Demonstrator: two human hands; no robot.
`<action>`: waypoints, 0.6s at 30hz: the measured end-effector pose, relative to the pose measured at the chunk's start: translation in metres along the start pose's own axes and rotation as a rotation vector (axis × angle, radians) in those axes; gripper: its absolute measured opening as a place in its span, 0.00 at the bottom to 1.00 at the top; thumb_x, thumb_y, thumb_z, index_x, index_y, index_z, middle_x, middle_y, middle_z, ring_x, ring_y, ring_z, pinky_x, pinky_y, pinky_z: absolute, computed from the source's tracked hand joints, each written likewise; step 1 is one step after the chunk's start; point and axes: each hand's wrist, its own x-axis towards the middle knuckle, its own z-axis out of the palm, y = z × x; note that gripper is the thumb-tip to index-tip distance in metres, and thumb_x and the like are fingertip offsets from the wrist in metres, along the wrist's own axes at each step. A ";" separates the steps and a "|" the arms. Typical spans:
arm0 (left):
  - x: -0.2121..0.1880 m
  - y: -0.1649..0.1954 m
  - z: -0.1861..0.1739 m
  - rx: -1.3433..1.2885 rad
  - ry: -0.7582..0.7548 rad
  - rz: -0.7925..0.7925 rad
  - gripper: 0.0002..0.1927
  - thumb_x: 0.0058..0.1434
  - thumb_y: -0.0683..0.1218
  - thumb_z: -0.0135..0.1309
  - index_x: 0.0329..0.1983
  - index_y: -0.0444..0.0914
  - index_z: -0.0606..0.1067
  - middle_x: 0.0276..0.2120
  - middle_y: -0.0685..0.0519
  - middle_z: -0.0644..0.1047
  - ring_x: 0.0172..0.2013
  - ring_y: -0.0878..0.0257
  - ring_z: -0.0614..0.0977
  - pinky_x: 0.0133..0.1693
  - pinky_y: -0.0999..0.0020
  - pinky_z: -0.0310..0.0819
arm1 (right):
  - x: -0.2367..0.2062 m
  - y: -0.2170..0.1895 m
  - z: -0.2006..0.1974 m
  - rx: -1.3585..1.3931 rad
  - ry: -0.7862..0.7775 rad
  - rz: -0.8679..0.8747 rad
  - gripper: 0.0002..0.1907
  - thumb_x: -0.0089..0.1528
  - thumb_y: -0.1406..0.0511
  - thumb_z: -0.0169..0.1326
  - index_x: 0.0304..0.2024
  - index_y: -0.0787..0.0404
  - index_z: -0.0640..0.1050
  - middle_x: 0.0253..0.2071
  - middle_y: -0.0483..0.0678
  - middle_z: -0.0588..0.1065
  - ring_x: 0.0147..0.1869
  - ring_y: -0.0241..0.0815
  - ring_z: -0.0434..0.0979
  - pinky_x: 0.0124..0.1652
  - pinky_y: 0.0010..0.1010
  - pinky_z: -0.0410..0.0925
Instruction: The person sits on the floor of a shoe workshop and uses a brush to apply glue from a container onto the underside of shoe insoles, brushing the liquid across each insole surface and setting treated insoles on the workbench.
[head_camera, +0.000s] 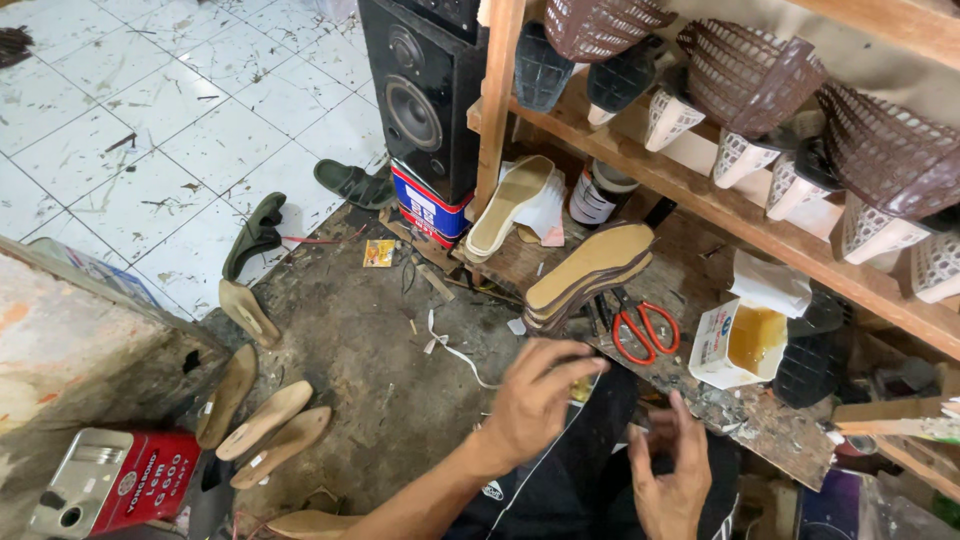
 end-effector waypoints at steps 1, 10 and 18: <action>0.005 0.011 0.011 -0.068 -0.064 0.055 0.22 0.60 0.33 0.55 0.56 0.41 0.77 0.52 0.49 0.77 0.51 0.49 0.78 0.53 0.58 0.76 | 0.009 -0.022 -0.001 -0.072 -0.009 -0.111 0.35 0.55 0.70 0.61 0.66 0.65 0.71 0.44 0.52 0.74 0.41 0.40 0.76 0.40 0.30 0.71; 0.025 0.042 0.050 -0.151 -0.220 0.137 0.19 0.60 0.35 0.55 0.54 0.42 0.79 0.52 0.54 0.79 0.51 0.52 0.76 0.57 0.58 0.72 | 0.045 -0.079 -0.014 -0.194 0.105 -0.357 0.25 0.59 0.66 0.60 0.58 0.68 0.75 0.52 0.58 0.77 0.55 0.55 0.79 0.53 0.36 0.71; 0.035 0.078 0.071 -0.259 -0.171 0.071 0.28 0.60 0.32 0.50 0.65 0.36 0.72 0.63 0.47 0.73 0.65 0.46 0.72 0.72 0.48 0.60 | 0.046 -0.046 -0.025 -0.093 0.214 -0.139 0.10 0.65 0.71 0.58 0.49 0.67 0.80 0.45 0.52 0.78 0.47 0.44 0.80 0.48 0.30 0.72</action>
